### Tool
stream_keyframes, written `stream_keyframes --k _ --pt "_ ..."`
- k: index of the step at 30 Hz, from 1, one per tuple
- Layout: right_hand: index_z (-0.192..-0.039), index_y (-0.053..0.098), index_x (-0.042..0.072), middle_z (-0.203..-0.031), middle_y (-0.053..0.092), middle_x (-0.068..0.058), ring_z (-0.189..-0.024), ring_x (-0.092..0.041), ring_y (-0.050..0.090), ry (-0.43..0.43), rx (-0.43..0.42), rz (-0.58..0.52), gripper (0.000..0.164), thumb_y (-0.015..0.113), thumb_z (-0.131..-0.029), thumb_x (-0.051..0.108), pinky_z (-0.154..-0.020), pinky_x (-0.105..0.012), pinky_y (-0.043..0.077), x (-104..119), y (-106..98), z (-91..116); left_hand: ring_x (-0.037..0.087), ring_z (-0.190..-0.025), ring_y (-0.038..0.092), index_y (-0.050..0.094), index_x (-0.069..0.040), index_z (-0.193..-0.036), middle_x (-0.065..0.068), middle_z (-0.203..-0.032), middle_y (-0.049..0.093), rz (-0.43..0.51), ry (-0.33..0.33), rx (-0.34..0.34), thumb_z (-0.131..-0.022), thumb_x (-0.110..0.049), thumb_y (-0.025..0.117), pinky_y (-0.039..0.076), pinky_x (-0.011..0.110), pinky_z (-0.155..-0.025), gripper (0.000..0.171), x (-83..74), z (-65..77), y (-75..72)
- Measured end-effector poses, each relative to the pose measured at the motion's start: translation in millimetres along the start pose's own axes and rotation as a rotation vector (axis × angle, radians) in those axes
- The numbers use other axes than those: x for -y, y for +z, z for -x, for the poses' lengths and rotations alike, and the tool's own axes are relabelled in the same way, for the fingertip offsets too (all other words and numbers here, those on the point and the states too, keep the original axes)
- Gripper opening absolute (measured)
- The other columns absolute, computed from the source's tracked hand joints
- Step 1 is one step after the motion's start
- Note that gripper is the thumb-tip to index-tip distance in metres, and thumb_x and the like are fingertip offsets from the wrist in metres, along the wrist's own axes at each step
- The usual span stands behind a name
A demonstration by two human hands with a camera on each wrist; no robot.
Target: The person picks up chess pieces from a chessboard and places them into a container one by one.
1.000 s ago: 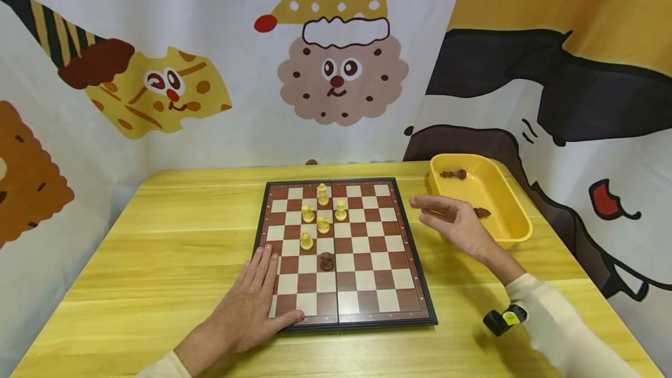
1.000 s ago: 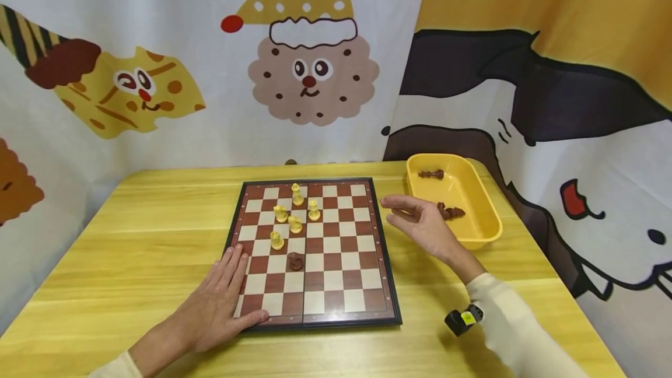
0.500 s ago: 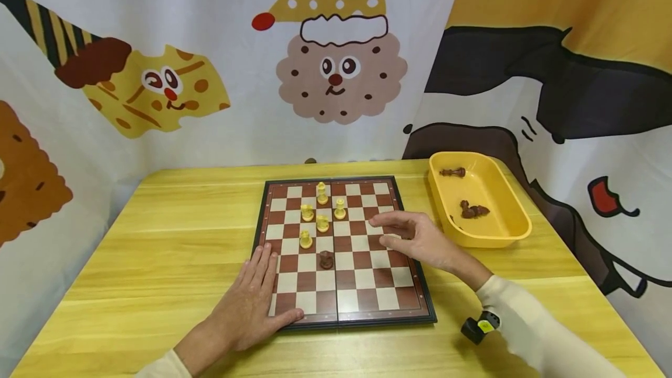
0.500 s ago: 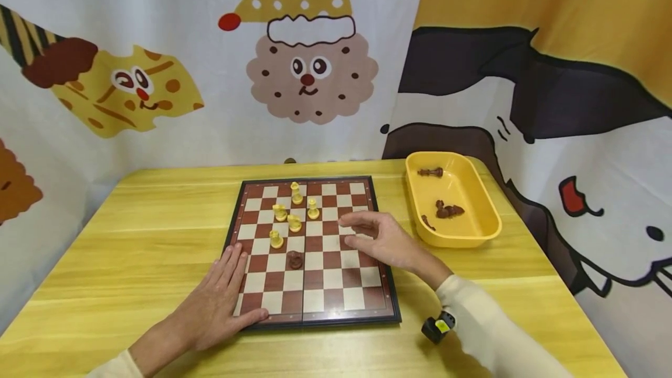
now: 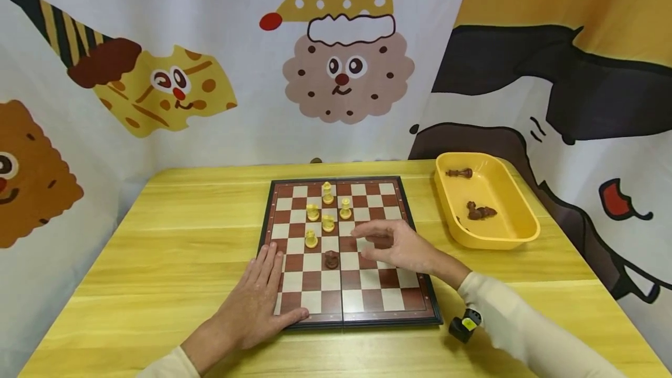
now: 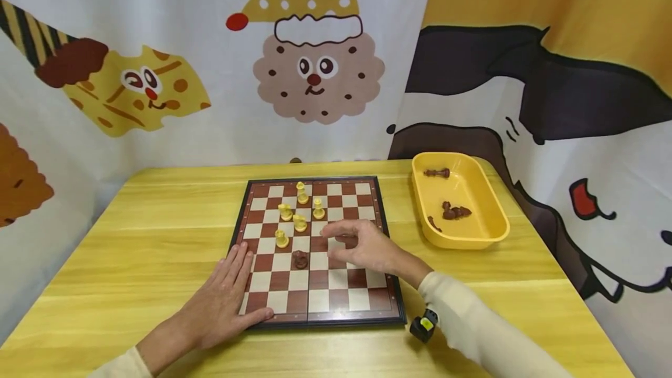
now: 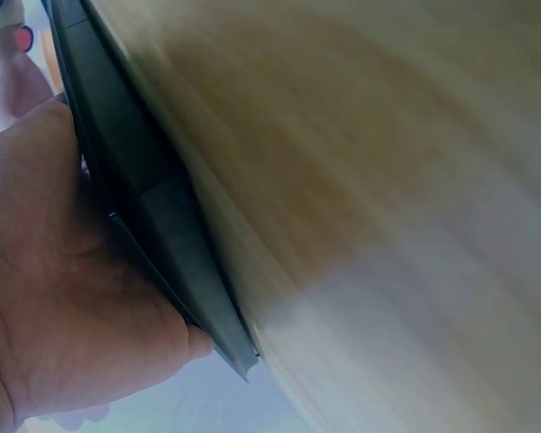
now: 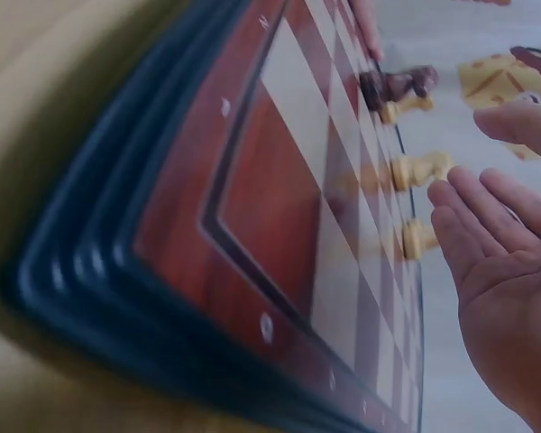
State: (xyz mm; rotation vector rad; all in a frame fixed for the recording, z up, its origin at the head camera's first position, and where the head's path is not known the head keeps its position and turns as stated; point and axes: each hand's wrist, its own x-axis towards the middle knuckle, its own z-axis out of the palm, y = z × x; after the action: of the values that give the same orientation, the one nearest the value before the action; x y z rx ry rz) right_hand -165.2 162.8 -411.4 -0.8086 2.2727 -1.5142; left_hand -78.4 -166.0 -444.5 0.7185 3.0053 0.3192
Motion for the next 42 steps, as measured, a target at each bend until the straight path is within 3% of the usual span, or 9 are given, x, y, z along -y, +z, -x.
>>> stream_keyframes --k 8,17,28,42 --pt "-0.13 0.068 0.007 -0.13 0.066 -0.002 -0.122 -0.02 0.06 0.001 0.057 0.071 0.038 0.077 -0.093 0.013 -0.103 -0.045 0.048 3 17 -10 0.043 -0.151 0.01 0.022 0.009 -0.157 0.029 -0.164 0.011 -0.002 -0.008 0.021 -0.092 -0.081 0.041 0.016 0.054 -0.12 0.113 -0.6 -2.1 -0.7" --pt "-0.131 0.068 0.008 -0.119 0.071 0.007 -0.111 -0.013 0.066 0.05 0.109 -0.025 0.038 0.075 -0.095 0.016 -0.094 -0.033 0.054 2 38 -21 0.043 -0.151 0.012 0.023 0.009 -0.157 0.029 -0.164 0.013 -0.005 -0.003 0.0 -0.092 -0.081 0.041 0.017 0.054 -0.12 0.113 -0.2 -1.5 1.2" --pt "-0.117 0.078 0.012 -0.113 0.074 0.004 -0.106 -0.012 0.067 0.008 0.062 0.007 0.024 0.077 -0.093 0.015 -0.093 -0.032 0.054 -7 52 -34 0.042 -0.151 0.01 0.022 0.009 -0.157 0.028 -0.164 0.01 -0.003 -0.018 0.024 -0.091 -0.081 0.04 0.016 0.054 -0.12 0.113 1.0 -1.6 3.5" --pt "-0.111 0.079 0.007 -0.109 0.076 0.004 -0.101 -0.01 0.07 0.035 -0.006 -0.019 0.022 0.08 -0.09 0.01 -0.088 -0.029 0.056 -3 54 -33 0.042 -0.151 0.009 0.021 0.009 -0.157 0.028 -0.164 0.01 -0.012 -0.018 0.027 -0.092 -0.081 0.04 0.016 0.053 -0.12 0.113 -1.2 -1.8 1.5"
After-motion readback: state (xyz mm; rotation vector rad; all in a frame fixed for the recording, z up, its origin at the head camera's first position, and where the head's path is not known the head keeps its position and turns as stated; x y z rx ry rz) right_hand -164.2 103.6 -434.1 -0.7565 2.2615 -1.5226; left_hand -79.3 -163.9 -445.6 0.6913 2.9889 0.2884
